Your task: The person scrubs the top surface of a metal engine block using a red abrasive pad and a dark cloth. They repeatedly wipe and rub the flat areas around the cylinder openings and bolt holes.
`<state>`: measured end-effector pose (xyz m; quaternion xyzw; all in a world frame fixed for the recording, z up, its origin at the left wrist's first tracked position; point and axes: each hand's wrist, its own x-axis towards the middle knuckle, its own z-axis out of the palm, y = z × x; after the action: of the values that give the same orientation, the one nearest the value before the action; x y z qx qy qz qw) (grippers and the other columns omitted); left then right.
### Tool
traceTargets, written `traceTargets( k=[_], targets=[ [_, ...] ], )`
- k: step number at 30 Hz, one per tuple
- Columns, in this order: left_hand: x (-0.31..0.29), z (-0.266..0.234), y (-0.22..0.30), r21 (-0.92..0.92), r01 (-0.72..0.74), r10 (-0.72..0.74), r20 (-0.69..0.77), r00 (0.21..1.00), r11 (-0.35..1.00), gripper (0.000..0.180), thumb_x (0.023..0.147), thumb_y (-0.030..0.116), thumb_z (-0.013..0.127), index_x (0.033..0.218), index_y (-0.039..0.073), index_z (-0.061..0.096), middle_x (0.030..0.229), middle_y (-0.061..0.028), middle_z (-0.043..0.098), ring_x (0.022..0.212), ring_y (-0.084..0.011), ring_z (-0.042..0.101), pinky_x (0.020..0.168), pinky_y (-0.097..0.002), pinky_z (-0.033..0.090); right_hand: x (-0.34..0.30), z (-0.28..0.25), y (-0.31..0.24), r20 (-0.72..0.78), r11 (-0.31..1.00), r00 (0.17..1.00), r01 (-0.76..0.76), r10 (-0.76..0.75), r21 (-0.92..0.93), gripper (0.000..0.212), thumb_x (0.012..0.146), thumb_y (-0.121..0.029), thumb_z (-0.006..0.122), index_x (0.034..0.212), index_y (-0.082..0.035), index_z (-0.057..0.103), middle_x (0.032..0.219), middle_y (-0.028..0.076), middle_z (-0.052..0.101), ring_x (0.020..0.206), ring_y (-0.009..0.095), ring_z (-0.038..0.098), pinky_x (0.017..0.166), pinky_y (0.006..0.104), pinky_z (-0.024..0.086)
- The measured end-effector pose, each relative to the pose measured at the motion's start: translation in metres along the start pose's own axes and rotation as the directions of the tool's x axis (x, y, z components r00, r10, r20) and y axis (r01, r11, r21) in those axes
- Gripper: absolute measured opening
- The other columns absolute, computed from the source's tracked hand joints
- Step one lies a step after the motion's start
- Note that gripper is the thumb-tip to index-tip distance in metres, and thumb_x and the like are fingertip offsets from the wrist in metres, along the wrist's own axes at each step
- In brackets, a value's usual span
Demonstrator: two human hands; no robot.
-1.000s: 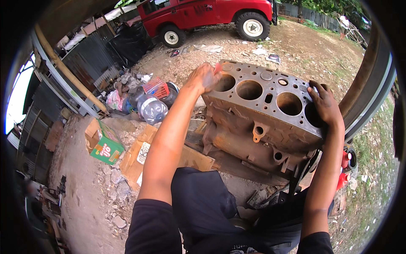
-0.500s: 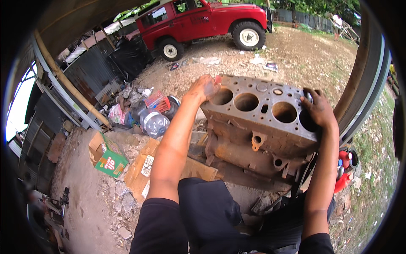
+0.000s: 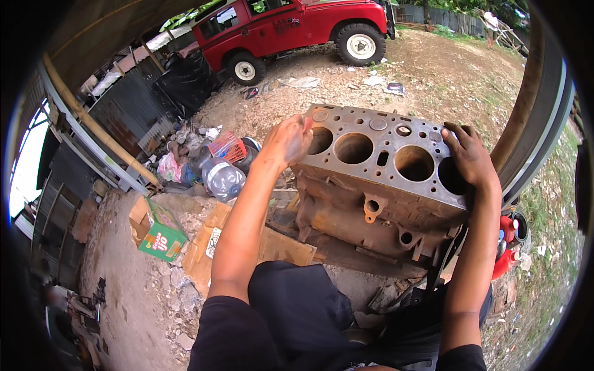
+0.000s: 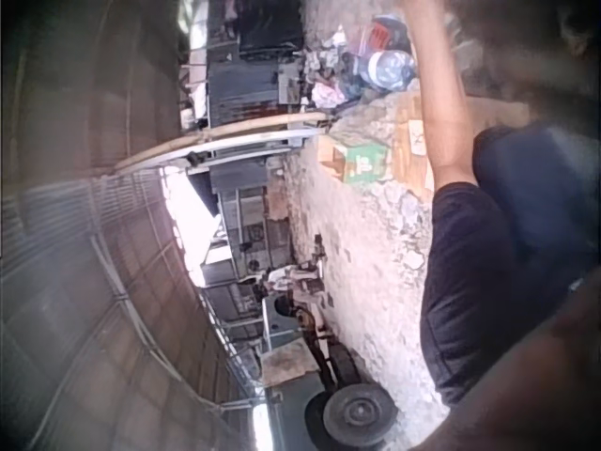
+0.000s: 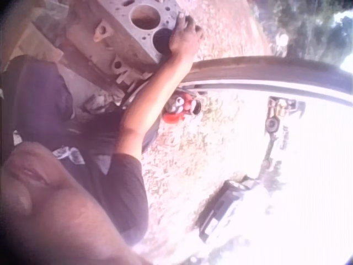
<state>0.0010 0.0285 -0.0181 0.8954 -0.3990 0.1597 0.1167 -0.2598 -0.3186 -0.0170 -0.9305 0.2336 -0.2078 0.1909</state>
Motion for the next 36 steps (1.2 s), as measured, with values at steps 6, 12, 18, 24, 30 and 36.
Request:
traceTargets(
  k=[6,12,18,24,30,36],
  targets=[
    [0.021,-0.016,-0.013,-0.070,0.099,-0.091,0.104,0.990,0.993,0.042,0.104,0.030,0.062,0.106,-0.011,0.068,0.109,-0.0328,0.071,0.105,-0.0457,0.074,0.097,-0.0490,0.057,0.000,0.000,-0.018,0.054,0.997,0.997,-0.053,0.050,0.057,0.066,0.111,-0.062,0.045,0.148,-0.011,0.066,0.145,0.026,0.061,0.139,0.044,0.057,0.119,0.0489,0.043],
    [0.005,-0.015,-0.018,-0.117,0.079,-0.072,0.061,0.996,0.990,0.046,0.103,0.034,0.061,0.109,-0.012,0.066,0.110,-0.0337,0.070,0.112,-0.0486,0.070,0.099,-0.0510,0.055,0.002,0.000,-0.009,0.019,0.997,1.000,-0.013,0.012,0.074,0.066,0.111,-0.060,0.048,0.148,-0.009,0.065,0.146,0.027,0.061,0.139,0.044,0.057,0.119,0.0482,0.043],
    [0.013,-0.021,-0.007,-0.173,0.173,-0.150,0.135,0.979,0.970,0.045,0.104,0.030,0.059,0.099,-0.013,0.068,0.107,-0.0353,0.071,0.110,-0.0494,0.070,0.099,-0.0520,0.054,-0.002,-0.004,-0.012,0.020,0.998,0.999,-0.041,0.040,0.047,0.064,0.111,-0.060,0.047,0.148,-0.010,0.065,0.142,0.026,0.062,0.139,0.044,0.056,0.118,0.0490,0.044],
    [0.014,-0.037,0.001,-0.114,0.292,-0.248,0.296,0.923,0.950,0.050,0.104,0.036,0.060,0.106,-0.013,0.071,0.113,-0.0374,0.070,0.113,-0.0487,0.070,0.102,-0.0517,0.052,0.000,0.003,-0.010,0.028,0.999,0.999,0.020,-0.021,0.043,0.061,0.112,-0.056,0.047,0.149,-0.010,0.064,0.141,0.026,0.063,0.136,0.044,0.057,0.117,0.0488,0.044],
    [0.024,-0.021,-0.019,-0.073,0.085,-0.071,0.175,0.982,0.994,0.044,0.103,0.036,0.061,0.088,-0.004,0.068,0.073,-0.0260,0.069,0.088,-0.0411,0.074,0.087,-0.0508,0.053,-0.003,-0.001,-0.014,0.048,0.997,0.998,0.047,-0.044,-0.068,0.050,0.116,-0.048,0.042,0.151,-0.019,0.063,0.147,0.019,0.063,0.139,0.041,0.055,0.118,0.0480,0.045],
    [0.017,-0.025,-0.011,-0.193,0.182,-0.150,0.171,0.974,0.964,0.043,0.103,0.034,0.059,0.079,0.000,0.071,0.062,-0.0198,0.066,0.074,-0.0365,0.074,0.080,-0.0494,0.056,0.000,0.001,-0.014,0.048,0.998,0.998,0.030,-0.027,-0.057,0.051,0.116,-0.048,0.042,0.152,-0.020,0.063,0.150,0.017,0.062,0.139,0.042,0.054,0.119,0.0485,0.044]
  ],
)
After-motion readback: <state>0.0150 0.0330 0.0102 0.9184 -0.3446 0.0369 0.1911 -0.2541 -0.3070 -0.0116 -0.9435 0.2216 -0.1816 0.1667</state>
